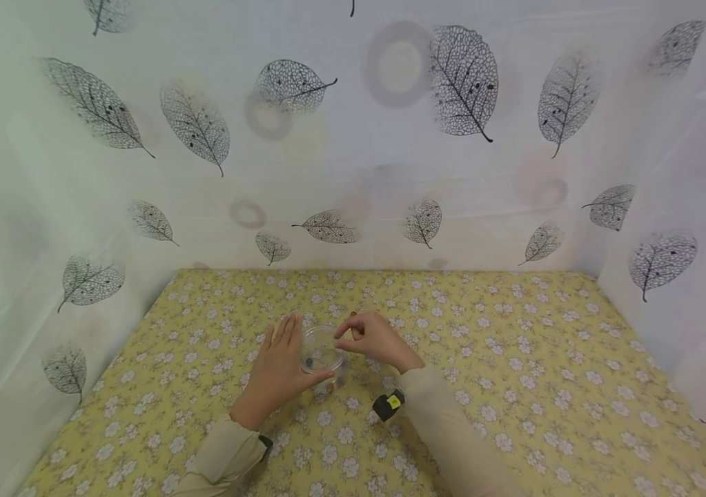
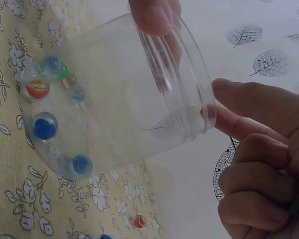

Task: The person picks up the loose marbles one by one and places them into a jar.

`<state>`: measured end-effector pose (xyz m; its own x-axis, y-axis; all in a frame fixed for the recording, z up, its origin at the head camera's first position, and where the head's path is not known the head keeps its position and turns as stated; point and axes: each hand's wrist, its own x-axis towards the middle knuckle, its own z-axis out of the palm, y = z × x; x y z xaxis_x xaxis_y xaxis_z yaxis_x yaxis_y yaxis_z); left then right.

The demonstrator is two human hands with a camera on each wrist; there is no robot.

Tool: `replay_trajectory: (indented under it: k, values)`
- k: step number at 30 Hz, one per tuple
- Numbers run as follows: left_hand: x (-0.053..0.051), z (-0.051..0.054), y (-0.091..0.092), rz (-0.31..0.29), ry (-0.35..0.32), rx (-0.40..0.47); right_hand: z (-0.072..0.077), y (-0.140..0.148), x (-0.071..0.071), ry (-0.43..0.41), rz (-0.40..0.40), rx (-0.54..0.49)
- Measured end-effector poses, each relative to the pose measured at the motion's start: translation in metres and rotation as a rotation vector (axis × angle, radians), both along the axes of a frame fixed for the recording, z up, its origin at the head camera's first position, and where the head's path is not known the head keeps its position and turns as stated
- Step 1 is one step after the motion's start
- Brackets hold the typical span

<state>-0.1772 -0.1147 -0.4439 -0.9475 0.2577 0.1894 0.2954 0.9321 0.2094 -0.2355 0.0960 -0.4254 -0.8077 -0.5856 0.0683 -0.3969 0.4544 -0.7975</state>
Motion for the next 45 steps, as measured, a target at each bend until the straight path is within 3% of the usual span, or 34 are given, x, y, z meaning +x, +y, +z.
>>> replay_trajectory:
  k: [12, 24, 35, 45]
  values:
    - [0.001, 0.001, 0.0, 0.01, -0.002, -0.004, 0.014, 0.019, 0.003, 0.0, -0.075, -0.003]
    - [0.002, 0.001, 0.0, 0.009, -0.018, 0.008, 0.008, 0.05, -0.004, 0.004, -0.133, -0.025]
    - [0.001, -0.001, 0.001, 0.02, -0.044, 0.008, 0.04, 0.062, 0.015, 0.016, -0.181, 0.013]
    - [-0.001, -0.004, 0.001, 0.02, -0.033, -0.004, 0.027, 0.077, 0.009, -0.046, -0.189, 0.006]
